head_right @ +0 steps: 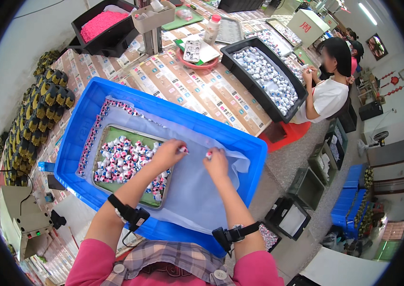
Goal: Organizing small toy components and lining crates with protective paper in a workshop.
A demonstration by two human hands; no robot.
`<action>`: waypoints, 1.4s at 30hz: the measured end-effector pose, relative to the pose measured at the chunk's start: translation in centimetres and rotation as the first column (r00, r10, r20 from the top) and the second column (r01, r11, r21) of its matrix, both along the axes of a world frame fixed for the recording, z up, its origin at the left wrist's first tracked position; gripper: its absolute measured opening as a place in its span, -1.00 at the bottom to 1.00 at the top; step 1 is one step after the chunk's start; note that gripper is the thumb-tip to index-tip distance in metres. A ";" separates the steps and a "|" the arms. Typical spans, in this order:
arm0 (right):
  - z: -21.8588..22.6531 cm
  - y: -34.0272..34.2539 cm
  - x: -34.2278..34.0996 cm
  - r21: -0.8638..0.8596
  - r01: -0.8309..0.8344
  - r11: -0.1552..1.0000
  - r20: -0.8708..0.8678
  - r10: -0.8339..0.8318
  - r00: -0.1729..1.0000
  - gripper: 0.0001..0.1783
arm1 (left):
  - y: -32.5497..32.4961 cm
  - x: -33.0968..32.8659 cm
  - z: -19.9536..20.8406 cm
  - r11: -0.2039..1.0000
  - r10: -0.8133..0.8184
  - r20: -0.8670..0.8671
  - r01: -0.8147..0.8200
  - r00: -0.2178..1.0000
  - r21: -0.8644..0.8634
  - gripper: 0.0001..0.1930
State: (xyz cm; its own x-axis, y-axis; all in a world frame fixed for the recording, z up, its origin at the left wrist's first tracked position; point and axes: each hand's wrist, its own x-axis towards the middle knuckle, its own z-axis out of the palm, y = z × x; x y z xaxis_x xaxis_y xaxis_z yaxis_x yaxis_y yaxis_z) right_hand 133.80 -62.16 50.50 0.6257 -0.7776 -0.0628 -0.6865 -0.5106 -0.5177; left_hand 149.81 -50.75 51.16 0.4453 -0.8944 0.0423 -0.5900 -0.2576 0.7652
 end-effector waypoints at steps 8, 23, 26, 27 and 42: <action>0.5 -1.8 -0.3 -0.127 0.277 0.953 0.056 -0.272 0.961 -0.72 | -7.0 -6.7 -2.1 0.984 -0.153 0.086 0.160 0.984 -0.078 -0.83; -2.0 -2.0 -0.8 -0.072 0.484 0.872 0.258 -0.453 0.854 -0.59 | -9.3 -6.9 -3.2 0.988 0.008 0.430 0.059 0.903 -0.141 -0.70; -2.2 -1.7 -0.5 -0.088 0.485 0.870 0.301 -0.441 0.846 -0.57 | -9.1 -6.9 -3.6 0.986 0.028 0.430 0.046 0.902 -0.162 -0.78; -2.2 -1.4 -0.3 -0.105 0.483 0.869 0.332 -0.427 0.841 -0.57 | -9.1 -6.9 -3.7 0.985 0.025 0.445 0.055 0.895 -0.165 -0.78; -1.3 -0.5 -0.9 0.050 0.480 0.876 0.287 -0.473 0.833 -0.75 | -2.0 -2.0 1.2 0.965 0.071 0.217 -0.011 0.974 -0.264 -0.81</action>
